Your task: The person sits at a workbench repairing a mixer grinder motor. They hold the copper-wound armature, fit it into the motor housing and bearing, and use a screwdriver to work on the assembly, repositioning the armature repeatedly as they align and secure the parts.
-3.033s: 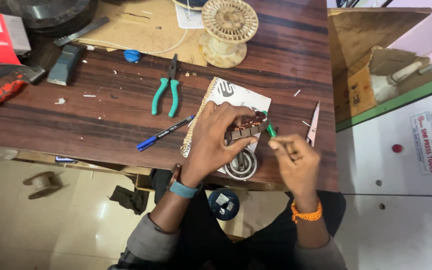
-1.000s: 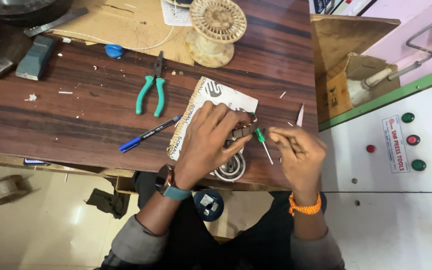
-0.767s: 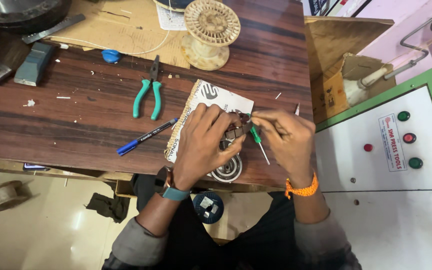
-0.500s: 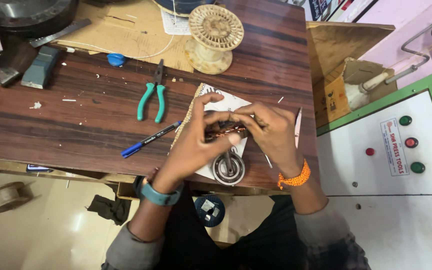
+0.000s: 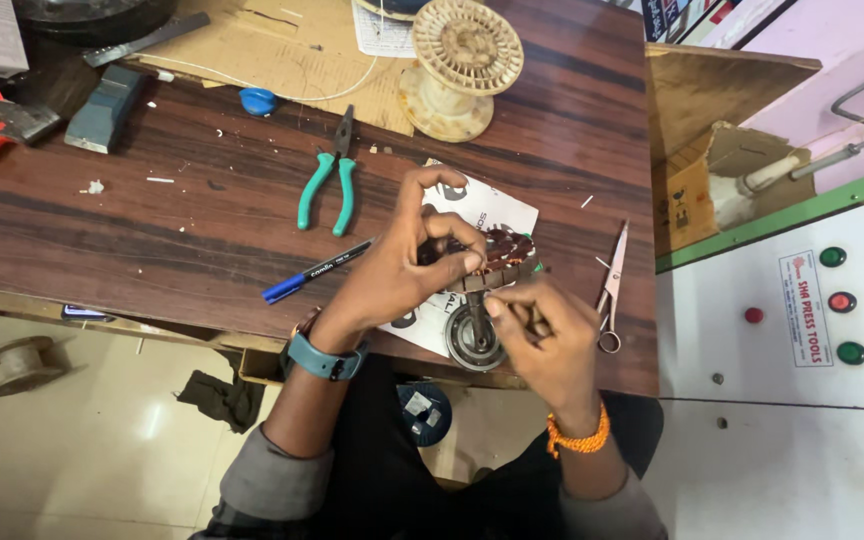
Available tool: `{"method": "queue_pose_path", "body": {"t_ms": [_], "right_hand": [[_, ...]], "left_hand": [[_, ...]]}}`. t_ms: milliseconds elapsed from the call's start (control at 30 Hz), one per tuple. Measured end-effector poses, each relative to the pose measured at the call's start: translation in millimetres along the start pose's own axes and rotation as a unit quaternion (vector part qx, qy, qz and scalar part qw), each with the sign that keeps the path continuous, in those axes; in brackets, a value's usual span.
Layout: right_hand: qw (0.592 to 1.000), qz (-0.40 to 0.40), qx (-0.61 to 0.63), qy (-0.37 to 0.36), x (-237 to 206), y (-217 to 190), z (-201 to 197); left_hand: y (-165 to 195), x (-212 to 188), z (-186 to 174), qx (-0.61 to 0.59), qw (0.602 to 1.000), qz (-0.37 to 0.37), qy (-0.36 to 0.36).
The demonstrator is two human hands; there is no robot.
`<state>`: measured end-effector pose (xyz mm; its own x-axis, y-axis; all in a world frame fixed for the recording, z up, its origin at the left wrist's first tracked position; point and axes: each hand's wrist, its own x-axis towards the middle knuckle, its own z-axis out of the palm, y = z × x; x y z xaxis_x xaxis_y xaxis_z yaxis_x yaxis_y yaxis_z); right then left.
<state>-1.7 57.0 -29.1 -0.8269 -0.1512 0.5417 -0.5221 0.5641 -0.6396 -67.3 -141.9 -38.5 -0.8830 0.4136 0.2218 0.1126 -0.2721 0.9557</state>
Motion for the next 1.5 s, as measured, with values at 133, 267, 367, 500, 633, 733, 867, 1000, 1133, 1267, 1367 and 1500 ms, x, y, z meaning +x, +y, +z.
{"method": "queue_pose_path", "body": {"t_ms": [133, 267, 367, 500, 633, 733, 867, 1000, 1133, 1267, 1367, 1500], "right_hand": [[0.989, 0.108, 0.098, 0.016, -24, 18, 12], [0.989, 0.128, 0.068, 0.031, -44, 37, 15], [0.985, 0.153, 0.062, 0.051, -50, 53, 1], [0.986, 0.14, 0.045, 0.079, -42, 64, -19], [0.992, 0.084, 0.032, 0.089, -21, 61, -35], [0.998, 0.013, 0.023, 0.059, -2, 56, -42], [0.999, -0.042, 0.011, 0.034, 21, 45, -39], [0.999, -0.044, -0.023, 0.01, 36, 34, -41], [0.997, -0.034, -0.068, -0.013, 47, 25, -40], [0.996, -0.06, -0.048, -0.039, 59, 17, -30], [0.995, -0.078, -0.033, -0.056, 65, 10, -25], [0.994, -0.087, -0.025, -0.056, 63, 1, -24]], "left_hand": [[14, -2, 3, 0.069, 0.997, 0.038, -0.011], [26, -6, 11, 0.238, 0.964, 0.116, -0.003], [27, -6, 26, 0.373, 0.912, 0.169, 0.02], [19, -4, 38, 0.422, 0.878, 0.221, 0.046], [12, -4, 37, 0.446, 0.845, 0.291, 0.05], [9, -5, 36, 0.471, 0.829, 0.299, 0.052], [7, -3, 39, 0.494, 0.812, 0.303, 0.07], [9, -3, 46, 0.511, 0.81, 0.275, 0.086], [12, -3, 48, 0.473, 0.841, 0.243, 0.102], [11, -4, 32, 0.194, 0.977, 0.08, 0.031], [6, -1, 21, -0.042, 0.999, 0.007, 0.016], [1, 0, 16, 0.003, 0.999, 0.025, 0.032]]}}
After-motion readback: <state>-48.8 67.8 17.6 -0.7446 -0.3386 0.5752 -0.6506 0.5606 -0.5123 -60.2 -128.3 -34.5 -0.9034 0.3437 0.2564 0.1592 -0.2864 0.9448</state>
